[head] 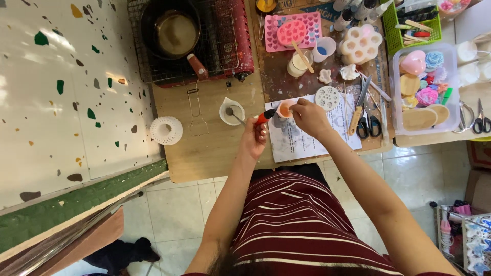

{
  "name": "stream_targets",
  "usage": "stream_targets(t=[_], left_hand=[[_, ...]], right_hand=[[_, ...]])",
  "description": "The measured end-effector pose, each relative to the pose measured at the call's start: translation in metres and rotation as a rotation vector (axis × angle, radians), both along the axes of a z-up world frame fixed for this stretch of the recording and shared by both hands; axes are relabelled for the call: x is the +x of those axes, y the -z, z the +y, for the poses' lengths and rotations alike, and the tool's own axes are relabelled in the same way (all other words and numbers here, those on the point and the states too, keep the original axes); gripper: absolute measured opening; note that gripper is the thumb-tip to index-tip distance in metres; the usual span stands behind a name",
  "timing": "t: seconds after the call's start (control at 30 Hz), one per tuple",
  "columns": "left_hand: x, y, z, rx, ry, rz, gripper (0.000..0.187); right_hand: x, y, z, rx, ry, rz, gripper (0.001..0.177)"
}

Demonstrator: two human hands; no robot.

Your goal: Preparing materials and pouring wax/pigments into candle molds.

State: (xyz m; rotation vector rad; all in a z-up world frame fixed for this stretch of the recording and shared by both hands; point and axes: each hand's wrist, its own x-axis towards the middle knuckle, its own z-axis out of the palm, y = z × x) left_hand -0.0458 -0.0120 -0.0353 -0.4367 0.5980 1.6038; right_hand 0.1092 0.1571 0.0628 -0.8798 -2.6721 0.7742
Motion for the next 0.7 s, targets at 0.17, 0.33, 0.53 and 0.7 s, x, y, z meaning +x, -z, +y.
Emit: stream_targets(t=[0.17,0.33,0.53,0.7], left_hand=[[-0.001,0.002,0.000,0.011,-0.012,-0.010,0.030],[0.000,0.002,0.000,0.009,-0.004,0.013,0.031],[0.003,0.004,-0.001,0.049,0.012,-0.002,0.032],[0.004,-0.006,0.000,0.013,0.014,-0.004,0.030]], right_hand=[[0.002,0.002,0.008,-0.020,-0.005,0.073,0.017],[0.001,-0.002,0.009,-0.001,0.038,0.063,0.018],[0.002,0.002,0.012,-0.023,0.005,0.085,0.015],[0.000,-0.011,0.011,-0.038,-0.019,0.098,0.017]])
